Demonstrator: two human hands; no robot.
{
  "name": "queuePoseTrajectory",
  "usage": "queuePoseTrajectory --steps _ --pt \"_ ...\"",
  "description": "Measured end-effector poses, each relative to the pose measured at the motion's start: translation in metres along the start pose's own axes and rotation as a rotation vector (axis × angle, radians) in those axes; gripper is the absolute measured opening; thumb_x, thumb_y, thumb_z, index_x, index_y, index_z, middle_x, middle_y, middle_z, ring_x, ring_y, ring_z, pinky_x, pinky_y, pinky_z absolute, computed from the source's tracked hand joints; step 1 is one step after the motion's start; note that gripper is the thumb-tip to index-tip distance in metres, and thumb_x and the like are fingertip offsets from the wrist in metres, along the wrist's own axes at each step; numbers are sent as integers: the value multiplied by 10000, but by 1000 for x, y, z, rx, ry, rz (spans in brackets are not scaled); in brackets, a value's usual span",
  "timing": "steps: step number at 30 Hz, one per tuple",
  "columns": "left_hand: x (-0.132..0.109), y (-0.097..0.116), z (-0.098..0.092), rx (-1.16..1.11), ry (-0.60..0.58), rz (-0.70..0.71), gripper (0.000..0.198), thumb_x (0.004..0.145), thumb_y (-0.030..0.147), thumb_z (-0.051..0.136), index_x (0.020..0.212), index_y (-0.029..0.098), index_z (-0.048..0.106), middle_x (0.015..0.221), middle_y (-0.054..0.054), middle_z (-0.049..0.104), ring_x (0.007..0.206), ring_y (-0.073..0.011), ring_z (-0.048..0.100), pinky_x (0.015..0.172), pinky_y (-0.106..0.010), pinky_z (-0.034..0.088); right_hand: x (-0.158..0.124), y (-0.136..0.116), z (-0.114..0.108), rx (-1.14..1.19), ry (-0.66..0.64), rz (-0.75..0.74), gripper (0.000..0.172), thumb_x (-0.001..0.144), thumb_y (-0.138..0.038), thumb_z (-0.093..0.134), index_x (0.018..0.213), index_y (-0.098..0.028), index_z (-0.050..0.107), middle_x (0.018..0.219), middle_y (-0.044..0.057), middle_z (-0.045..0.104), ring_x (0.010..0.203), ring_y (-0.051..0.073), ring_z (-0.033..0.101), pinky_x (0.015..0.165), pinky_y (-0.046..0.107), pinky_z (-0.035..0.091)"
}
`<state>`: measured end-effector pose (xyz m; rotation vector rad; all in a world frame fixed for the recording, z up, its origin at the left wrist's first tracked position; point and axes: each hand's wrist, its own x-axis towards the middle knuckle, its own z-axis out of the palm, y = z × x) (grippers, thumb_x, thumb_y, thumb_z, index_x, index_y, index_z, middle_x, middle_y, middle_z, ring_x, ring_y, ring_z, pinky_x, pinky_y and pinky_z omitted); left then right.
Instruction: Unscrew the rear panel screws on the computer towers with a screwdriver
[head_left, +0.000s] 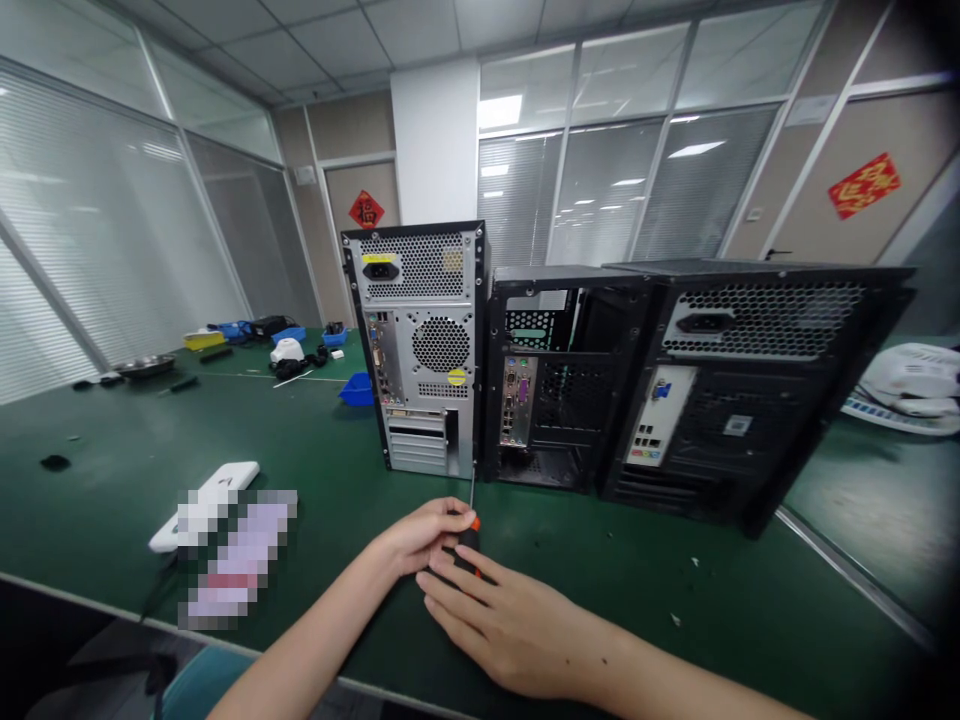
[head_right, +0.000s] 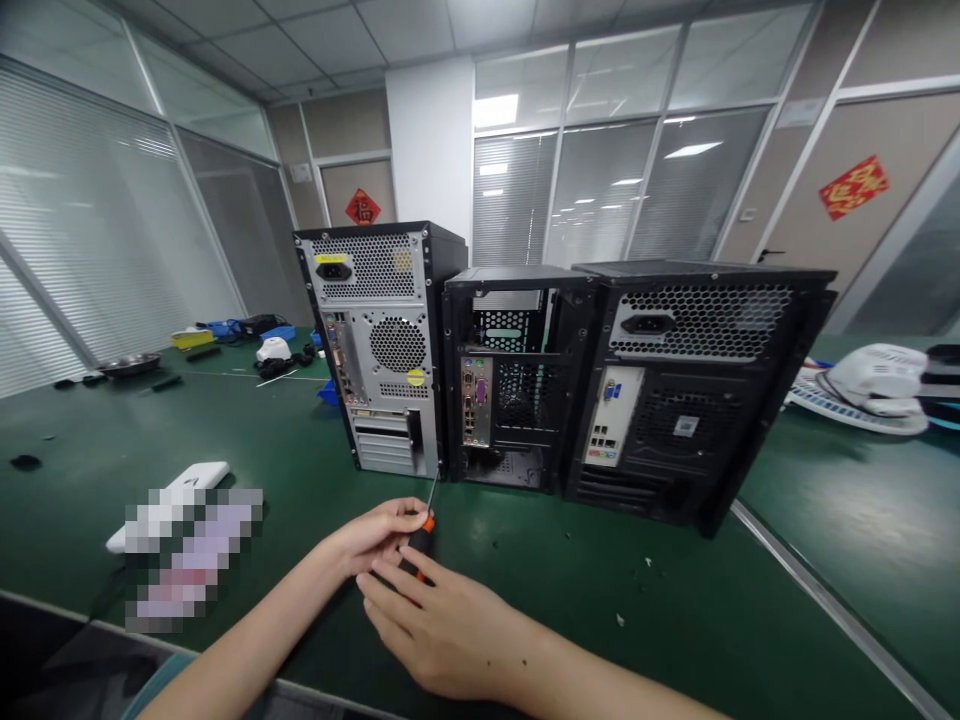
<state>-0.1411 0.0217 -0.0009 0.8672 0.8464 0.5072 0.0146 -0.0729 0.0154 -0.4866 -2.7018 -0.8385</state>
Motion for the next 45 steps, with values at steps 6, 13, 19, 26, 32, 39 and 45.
queuePoseTrajectory --steps 6,13,19,26,32,39,45 --pt "1 -3 2 106 36 44 515 567 378 798 886 180 445 609 70 505 446 -34 439 382 -146 247 0 -1 5 -22 42 3 344 917 -253 378 1177 -101 545 1232 84 571 1163 240 502 1023 396 357" --pt "3 -6 1 159 43 68 500 612 419 759 910 187 433 655 58 514 468 -40 459 385 -139 296 0 -3 3 -40 69 39 312 900 -224 376 1105 -95 573 1124 95 616 1059 235 568 976 391 405" --pt "5 -9 3 180 53 91 482 638 432 740 917 189 432 668 59 503 481 -32 435 381 -133 275 -2 -2 4 -25 78 33 285 891 -222 411 1086 -91 573 1085 99 622 1067 239 568 991 394 404" --pt "3 -8 3 220 26 51 453 653 469 719 863 188 432 656 64 473 479 -26 394 390 -128 294 -3 -3 6 -10 76 37 243 883 -215 423 1031 -105 581 1049 87 617 1050 242 573 979 382 422" --pt "0 -4 7 218 17 26 459 644 521 709 805 165 467 613 75 418 461 -18 364 393 -124 333 -5 -1 5 -6 82 31 240 880 -193 399 1020 -109 576 1040 94 614 982 220 592 972 388 418" --pt "-1 0 4 62 -54 -60 533 751 570 580 968 83 585 764 -59 616 535 -90 574 467 -210 467 -6 4 4 -22 118 15 229 872 -175 398 1009 -113 571 982 83 611 901 202 594 978 397 392" --pt "-3 2 3 -74 -126 -96 417 858 434 501 968 48 614 860 -137 680 626 -137 650 538 -245 522 -8 6 3 -29 155 25 202 859 -180 426 973 -118 581 952 70 600 855 209 593 918 389 420"
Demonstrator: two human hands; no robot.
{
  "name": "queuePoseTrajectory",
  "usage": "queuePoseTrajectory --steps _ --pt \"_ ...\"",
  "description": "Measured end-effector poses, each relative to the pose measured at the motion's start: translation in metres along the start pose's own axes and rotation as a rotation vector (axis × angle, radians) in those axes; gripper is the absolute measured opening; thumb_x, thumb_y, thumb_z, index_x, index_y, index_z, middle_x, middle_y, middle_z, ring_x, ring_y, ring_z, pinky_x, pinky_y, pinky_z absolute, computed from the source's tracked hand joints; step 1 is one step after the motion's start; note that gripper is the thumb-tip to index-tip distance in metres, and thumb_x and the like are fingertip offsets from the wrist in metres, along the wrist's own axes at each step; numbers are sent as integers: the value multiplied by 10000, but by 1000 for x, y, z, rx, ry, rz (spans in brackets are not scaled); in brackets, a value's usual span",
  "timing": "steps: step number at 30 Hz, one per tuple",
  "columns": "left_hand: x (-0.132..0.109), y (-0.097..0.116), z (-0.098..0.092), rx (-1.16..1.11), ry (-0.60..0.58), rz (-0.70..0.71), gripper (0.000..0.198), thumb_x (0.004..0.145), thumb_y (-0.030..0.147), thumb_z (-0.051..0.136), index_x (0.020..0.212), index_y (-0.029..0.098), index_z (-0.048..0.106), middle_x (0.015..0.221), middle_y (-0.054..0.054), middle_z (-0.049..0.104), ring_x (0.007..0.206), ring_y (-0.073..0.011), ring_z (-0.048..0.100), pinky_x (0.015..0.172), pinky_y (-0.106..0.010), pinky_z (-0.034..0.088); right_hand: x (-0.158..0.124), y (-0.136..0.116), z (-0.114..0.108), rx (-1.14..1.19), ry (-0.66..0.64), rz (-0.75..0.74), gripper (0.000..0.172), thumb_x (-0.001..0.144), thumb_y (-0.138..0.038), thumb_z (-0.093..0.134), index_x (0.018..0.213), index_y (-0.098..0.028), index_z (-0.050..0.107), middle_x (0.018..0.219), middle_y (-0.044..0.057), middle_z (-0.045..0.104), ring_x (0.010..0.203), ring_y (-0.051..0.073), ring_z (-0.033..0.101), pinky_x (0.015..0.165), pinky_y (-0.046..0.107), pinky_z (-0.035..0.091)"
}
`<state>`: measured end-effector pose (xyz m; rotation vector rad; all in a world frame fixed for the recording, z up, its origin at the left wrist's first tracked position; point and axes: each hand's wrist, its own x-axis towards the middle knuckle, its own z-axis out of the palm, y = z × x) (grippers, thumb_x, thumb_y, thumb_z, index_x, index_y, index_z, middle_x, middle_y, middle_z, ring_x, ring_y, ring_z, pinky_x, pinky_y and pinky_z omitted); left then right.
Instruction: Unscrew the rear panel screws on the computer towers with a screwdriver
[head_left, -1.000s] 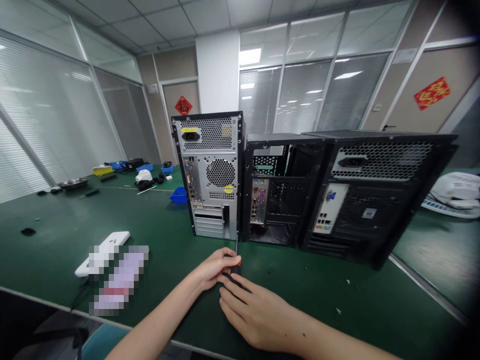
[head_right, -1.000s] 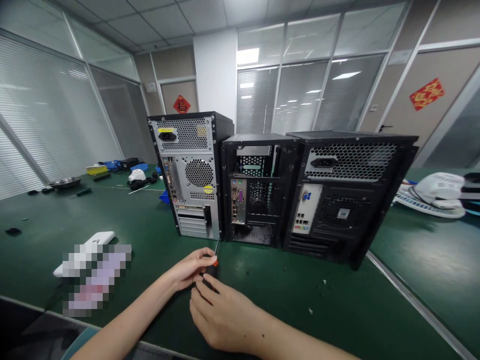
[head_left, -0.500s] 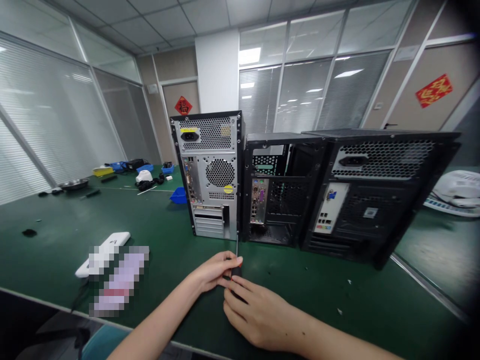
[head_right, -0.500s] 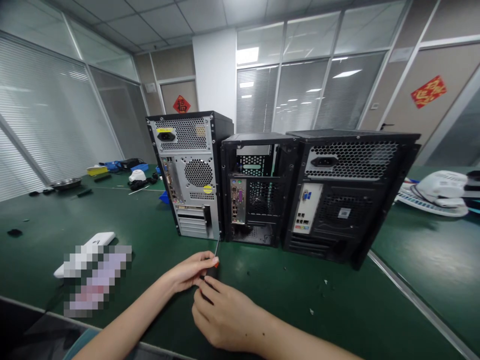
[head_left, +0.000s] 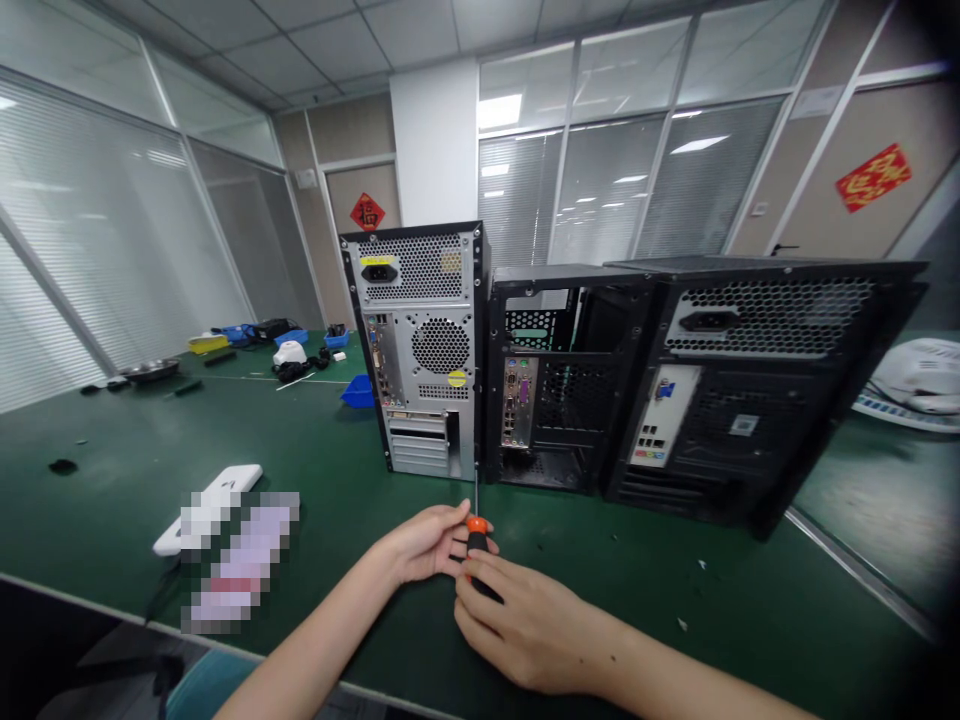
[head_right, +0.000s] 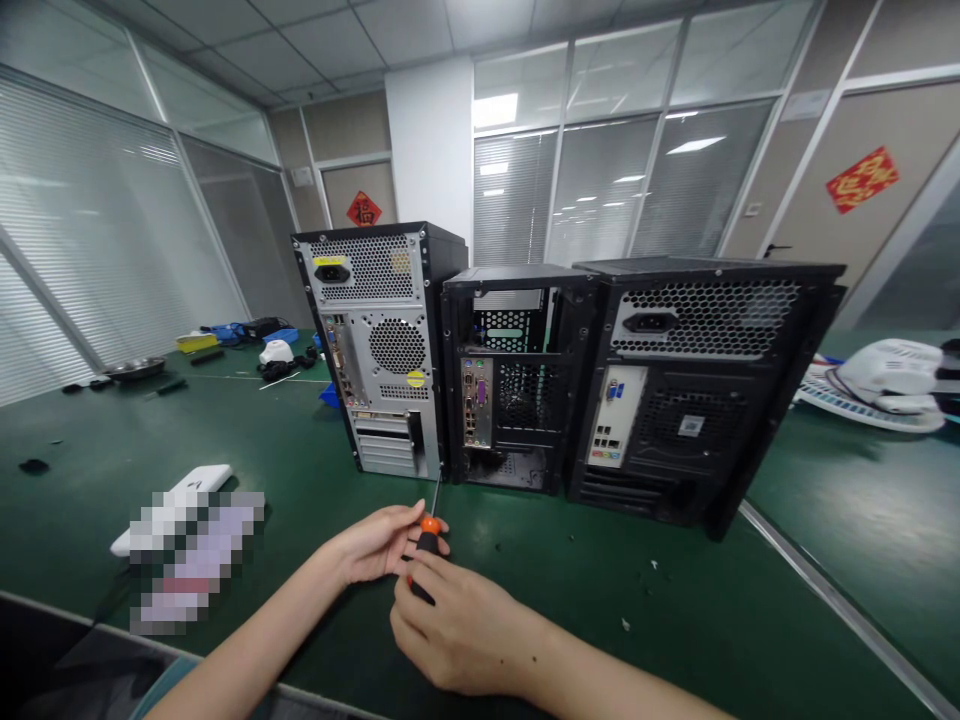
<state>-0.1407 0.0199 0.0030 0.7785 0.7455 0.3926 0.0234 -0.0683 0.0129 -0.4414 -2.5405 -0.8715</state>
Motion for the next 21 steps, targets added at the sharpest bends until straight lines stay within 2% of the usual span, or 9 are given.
queuePoseTrajectory --steps 4,9,21 --pt "-2 1 1 -22 -31 -7 365 888 358 469 954 35 625 851 -145 690 658 -148 667 557 -237 521 0 3 -3 -2 16 -2 210 857 -159 414 966 -107 585 938 75 597 842 203 594 914 394 422" --pt "-3 1 1 -28 -72 8 306 841 290 563 969 22 636 853 -146 693 688 -154 676 592 -227 514 -1 5 -6 -3 53 -3 222 855 -141 401 956 -105 595 935 76 601 867 205 592 941 399 410" --pt "-2 0 -2 27 -155 10 337 744 296 690 951 33 653 968 -139 675 716 -126 669 622 -208 533 -4 -1 -4 -54 35 9 243 853 -163 407 985 -107 602 970 83 604 884 229 605 936 410 429"
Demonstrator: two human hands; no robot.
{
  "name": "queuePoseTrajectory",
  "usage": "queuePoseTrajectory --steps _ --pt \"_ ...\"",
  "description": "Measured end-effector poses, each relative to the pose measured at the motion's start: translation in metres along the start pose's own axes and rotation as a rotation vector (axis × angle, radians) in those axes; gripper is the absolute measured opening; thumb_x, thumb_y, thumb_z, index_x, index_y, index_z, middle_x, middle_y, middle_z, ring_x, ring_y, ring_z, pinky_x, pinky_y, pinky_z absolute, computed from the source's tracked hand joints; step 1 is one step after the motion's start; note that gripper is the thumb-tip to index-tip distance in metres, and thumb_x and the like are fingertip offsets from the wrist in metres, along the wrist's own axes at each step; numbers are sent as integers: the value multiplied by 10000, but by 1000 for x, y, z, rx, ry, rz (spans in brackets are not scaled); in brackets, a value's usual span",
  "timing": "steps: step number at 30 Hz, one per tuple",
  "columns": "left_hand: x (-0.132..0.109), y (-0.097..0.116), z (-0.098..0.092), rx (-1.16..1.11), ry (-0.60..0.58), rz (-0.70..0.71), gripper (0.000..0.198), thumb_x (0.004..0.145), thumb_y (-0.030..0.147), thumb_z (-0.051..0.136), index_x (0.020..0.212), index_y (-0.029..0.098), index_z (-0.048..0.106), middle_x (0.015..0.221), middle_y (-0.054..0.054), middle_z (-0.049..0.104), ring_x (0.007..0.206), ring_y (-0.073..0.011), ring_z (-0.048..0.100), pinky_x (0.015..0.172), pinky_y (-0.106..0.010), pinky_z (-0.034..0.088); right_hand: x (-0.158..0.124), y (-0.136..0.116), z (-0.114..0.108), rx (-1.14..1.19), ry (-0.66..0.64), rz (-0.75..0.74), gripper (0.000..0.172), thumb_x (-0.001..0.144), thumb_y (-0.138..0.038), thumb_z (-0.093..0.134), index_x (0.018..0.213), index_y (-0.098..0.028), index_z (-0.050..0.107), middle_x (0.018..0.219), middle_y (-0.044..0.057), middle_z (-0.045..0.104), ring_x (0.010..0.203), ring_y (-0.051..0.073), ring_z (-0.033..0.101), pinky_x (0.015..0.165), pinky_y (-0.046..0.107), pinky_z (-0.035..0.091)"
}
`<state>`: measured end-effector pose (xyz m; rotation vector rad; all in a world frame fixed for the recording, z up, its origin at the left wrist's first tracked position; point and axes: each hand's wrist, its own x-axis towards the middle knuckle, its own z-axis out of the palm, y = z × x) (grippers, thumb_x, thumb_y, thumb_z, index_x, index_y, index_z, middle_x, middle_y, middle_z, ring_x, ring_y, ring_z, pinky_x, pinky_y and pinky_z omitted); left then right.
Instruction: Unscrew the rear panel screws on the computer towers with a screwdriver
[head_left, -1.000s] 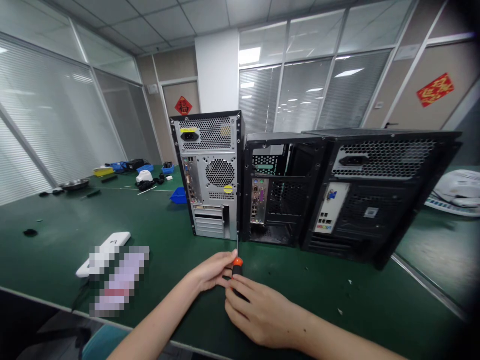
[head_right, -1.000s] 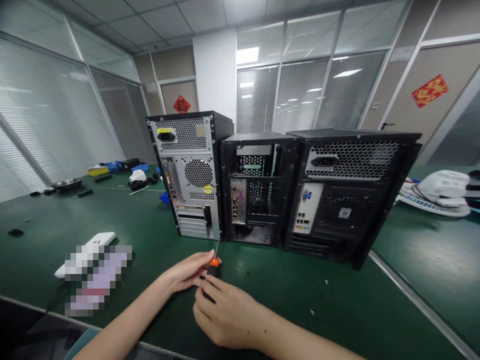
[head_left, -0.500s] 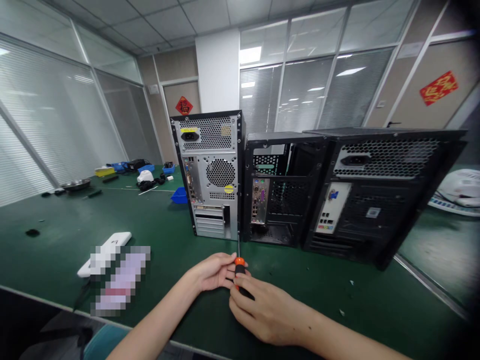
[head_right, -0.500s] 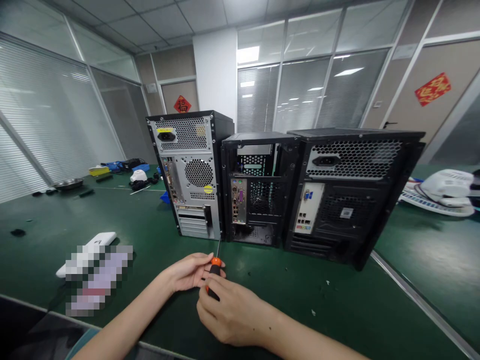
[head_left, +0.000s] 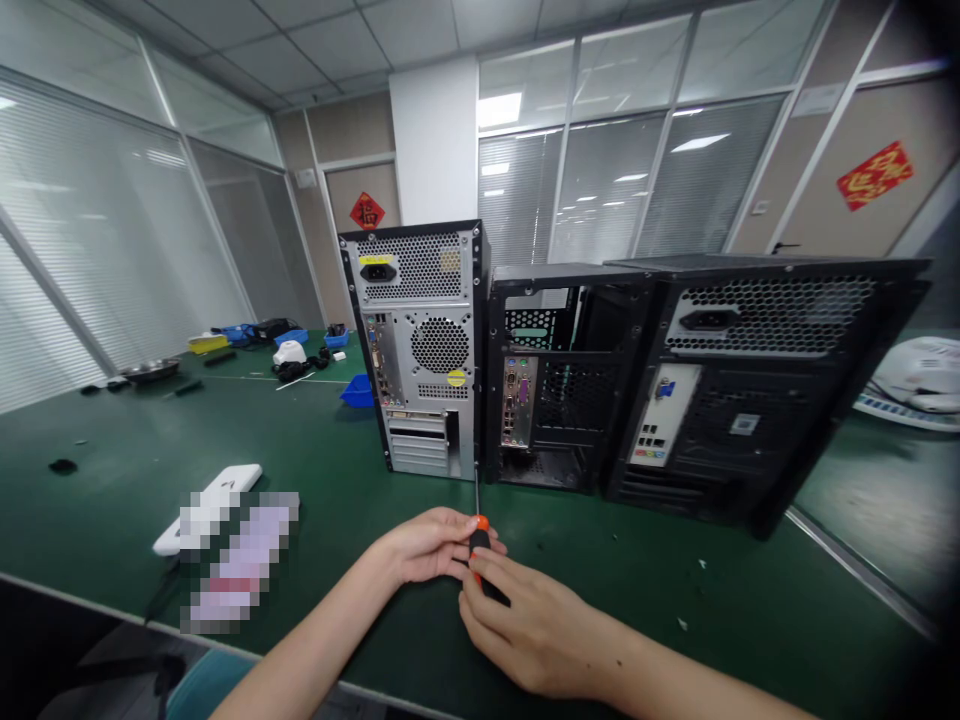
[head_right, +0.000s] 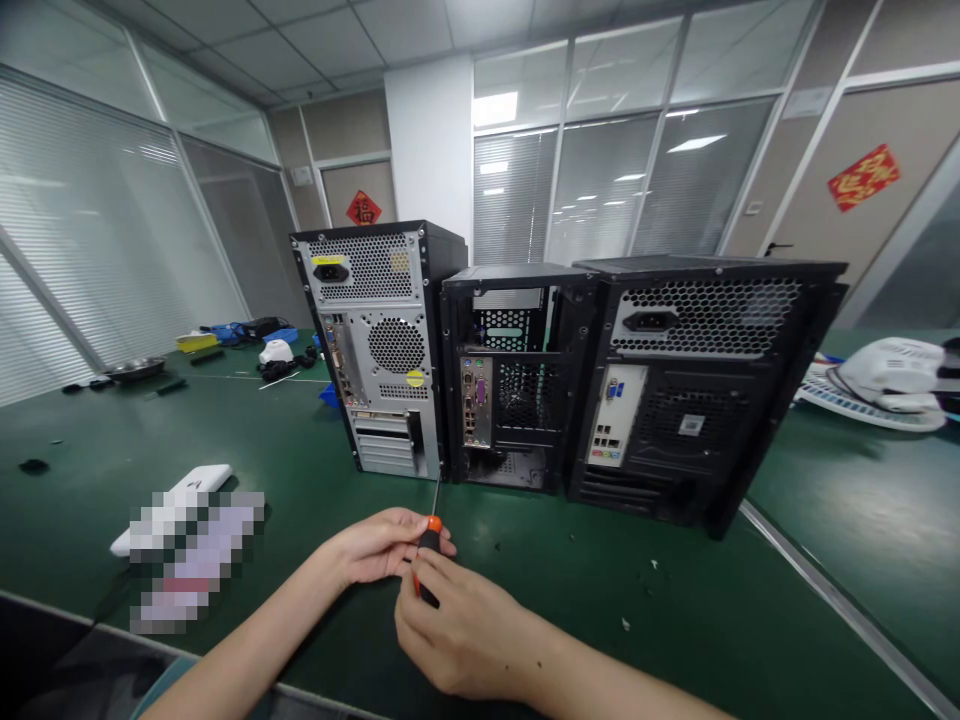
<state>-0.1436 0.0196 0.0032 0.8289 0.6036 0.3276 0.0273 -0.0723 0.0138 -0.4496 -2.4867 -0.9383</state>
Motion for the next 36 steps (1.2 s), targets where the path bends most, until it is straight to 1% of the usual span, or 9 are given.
queuePoseTrajectory --steps 5,11,14,19,25,28,31,36 --pt "0 0 1 -26 11 -17 312 758 271 675 957 31 652 855 -120 685 667 -130 668 582 -211 531 1 0 -1 0 19 16 223 840 -162 430 972 -112 603 950 79 605 871 231 613 917 404 452" --pt "0 0 1 -26 16 -16 284 804 264 621 958 28 653 845 -125 690 695 -150 675 625 -255 547 -2 -3 1 -2 26 54 215 833 -166 433 961 -114 598 925 91 611 843 229 621 876 389 489" --pt "0 -1 1 -41 25 -23 277 801 264 625 942 27 656 822 -128 695 703 -165 679 614 -261 544 -3 -5 3 -3 40 81 196 820 -162 447 940 -117 596 905 93 609 824 231 620 856 398 501" --pt "-1 0 1 -56 29 -23 296 788 278 641 949 29 657 830 -122 692 714 -171 680 614 -273 555 -3 -7 7 -4 72 106 155 794 -211 529 898 -121 599 869 87 603 797 236 612 868 428 495" --pt "1 -1 0 -52 -10 -21 335 771 276 662 995 26 647 862 -123 686 721 -167 677 607 -277 562 -5 -10 11 -14 95 130 166 751 -254 618 856 -127 594 862 88 603 815 248 606 897 445 470" --pt "1 -1 0 -51 -25 -17 340 757 277 677 986 27 647 863 -128 687 722 -171 677 608 -279 558 -7 -11 13 -21 108 163 155 739 -262 632 825 -141 586 837 79 603 828 246 600 925 448 450" --pt "1 -2 0 -56 -30 -9 327 743 265 691 970 33 650 843 -126 688 719 -177 680 605 -274 550 -9 -13 16 -28 106 194 147 745 -277 630 814 -159 577 828 65 603 835 239 592 922 446 445" --pt "3 -4 -2 -48 -7 -8 336 723 260 709 962 31 655 839 -119 691 712 -172 683 631 -271 556 -10 -17 20 -23 80 197 121 766 -286 609 790 -179 557 822 49 599 835 230 584 911 441 436"
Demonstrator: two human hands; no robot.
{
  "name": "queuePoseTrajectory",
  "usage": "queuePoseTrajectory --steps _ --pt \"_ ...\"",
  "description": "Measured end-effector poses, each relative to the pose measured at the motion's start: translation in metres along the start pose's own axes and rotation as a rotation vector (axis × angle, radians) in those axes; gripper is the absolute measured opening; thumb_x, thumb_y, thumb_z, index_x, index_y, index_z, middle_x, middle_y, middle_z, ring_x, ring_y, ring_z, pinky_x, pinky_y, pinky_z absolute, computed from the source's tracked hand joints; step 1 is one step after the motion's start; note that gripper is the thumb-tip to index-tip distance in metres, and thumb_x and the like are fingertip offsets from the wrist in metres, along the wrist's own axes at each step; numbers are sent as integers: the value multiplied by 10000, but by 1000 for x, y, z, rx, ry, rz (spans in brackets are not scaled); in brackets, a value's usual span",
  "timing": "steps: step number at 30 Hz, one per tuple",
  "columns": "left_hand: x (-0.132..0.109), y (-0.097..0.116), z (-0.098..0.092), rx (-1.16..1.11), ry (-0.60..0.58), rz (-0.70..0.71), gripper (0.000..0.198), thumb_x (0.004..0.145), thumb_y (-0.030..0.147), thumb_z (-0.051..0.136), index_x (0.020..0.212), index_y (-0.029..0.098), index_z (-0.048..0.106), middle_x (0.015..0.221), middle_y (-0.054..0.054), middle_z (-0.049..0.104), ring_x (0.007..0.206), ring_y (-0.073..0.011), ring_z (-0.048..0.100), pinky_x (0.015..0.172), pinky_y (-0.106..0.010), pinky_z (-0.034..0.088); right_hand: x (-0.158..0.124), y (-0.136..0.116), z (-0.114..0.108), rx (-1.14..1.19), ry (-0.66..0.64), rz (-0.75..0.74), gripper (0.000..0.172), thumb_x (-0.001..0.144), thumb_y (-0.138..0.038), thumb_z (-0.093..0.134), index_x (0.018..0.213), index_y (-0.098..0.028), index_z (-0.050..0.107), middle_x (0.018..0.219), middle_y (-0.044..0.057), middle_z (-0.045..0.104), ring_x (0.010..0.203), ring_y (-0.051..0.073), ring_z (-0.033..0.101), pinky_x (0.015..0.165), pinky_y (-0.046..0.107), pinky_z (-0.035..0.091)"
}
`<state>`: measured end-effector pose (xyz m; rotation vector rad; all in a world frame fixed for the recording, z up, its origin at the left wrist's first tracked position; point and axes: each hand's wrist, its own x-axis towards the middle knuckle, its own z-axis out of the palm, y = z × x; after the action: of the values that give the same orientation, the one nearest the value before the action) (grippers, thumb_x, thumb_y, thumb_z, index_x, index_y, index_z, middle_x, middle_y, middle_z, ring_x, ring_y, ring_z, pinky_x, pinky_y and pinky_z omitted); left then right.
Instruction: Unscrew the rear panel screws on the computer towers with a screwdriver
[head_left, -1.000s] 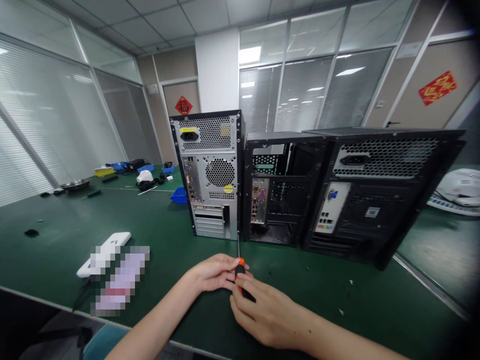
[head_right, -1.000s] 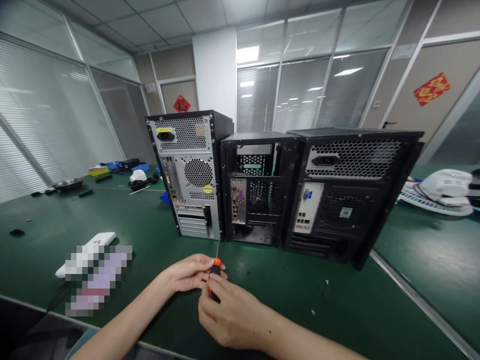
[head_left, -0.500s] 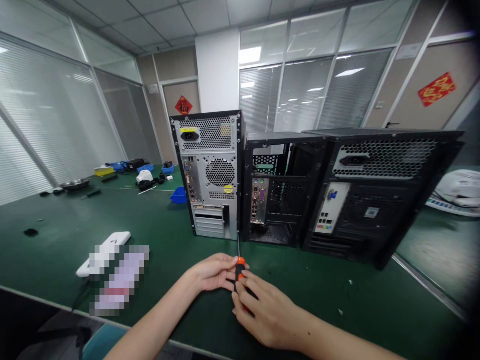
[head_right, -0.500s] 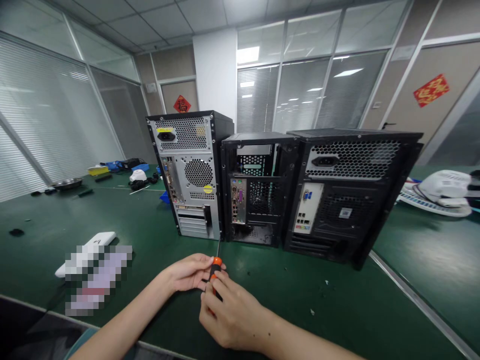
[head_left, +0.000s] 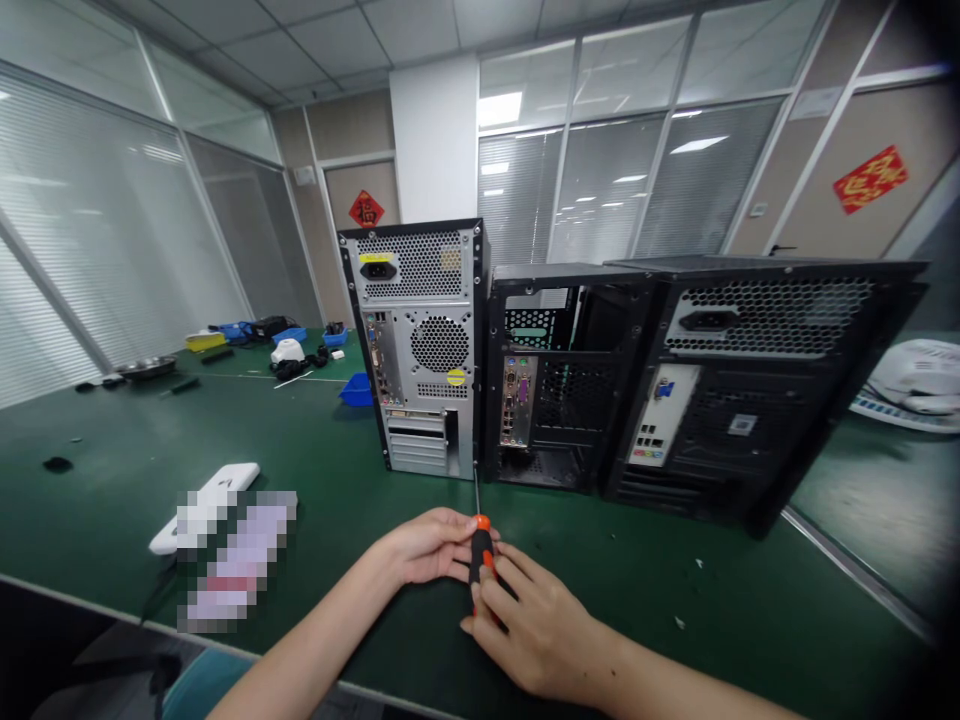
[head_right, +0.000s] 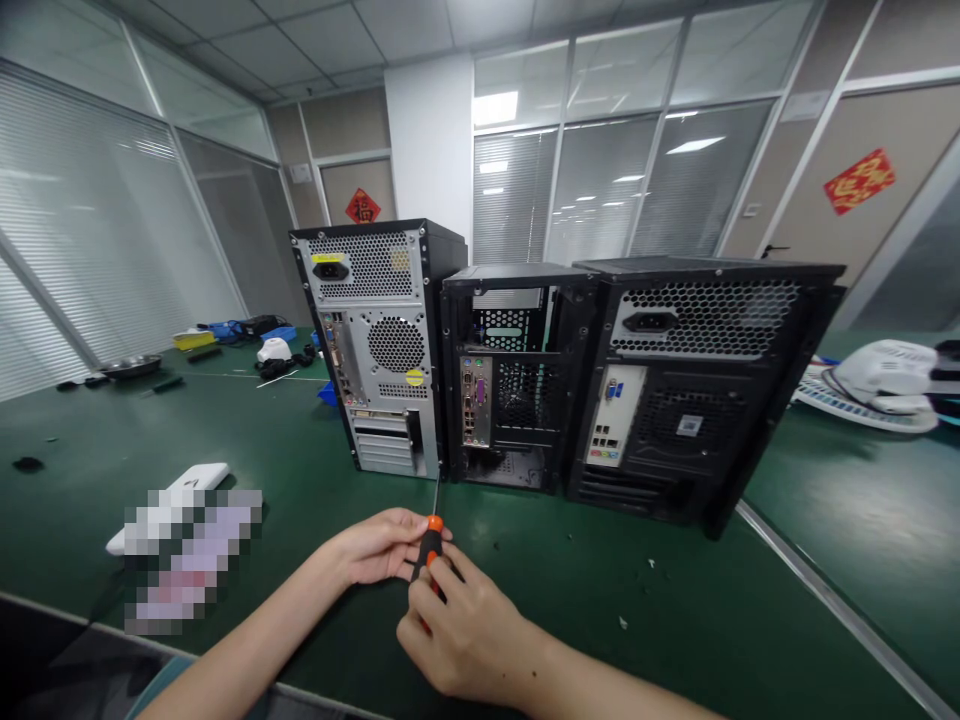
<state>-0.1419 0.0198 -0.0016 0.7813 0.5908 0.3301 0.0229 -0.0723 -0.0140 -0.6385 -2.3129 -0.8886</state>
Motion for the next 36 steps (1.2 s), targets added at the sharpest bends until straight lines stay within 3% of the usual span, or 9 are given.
queuePoseTrajectory --steps 10,21,27,36 --pt "4 -6 -5 11 33 27 286 742 254 686 941 49 666 865 -128 700 727 -167 687 663 -263 560 0 -4 1 17 0 45 116 796 -281 581 757 -181 539 786 36 586 798 208 559 927 418 394" --pt "6 -8 -7 43 42 38 278 749 282 680 906 53 661 864 -127 693 739 -161 683 673 -254 553 5 -5 2 5 25 73 182 830 -317 569 721 -188 502 694 16 546 714 202 540 718 351 400" --pt "7 -9 -5 54 62 34 312 710 311 720 879 57 659 820 -103 684 708 -149 673 651 -245 542 6 -5 1 -18 30 86 232 875 -320 498 685 -189 464 644 7 510 656 168 512 693 329 371" --pt "6 -7 -3 62 88 35 339 684 320 742 880 59 652 789 -83 676 689 -141 667 634 -241 529 7 -3 0 -39 12 116 271 862 -394 512 698 -181 477 703 35 549 751 200 542 672 315 357"
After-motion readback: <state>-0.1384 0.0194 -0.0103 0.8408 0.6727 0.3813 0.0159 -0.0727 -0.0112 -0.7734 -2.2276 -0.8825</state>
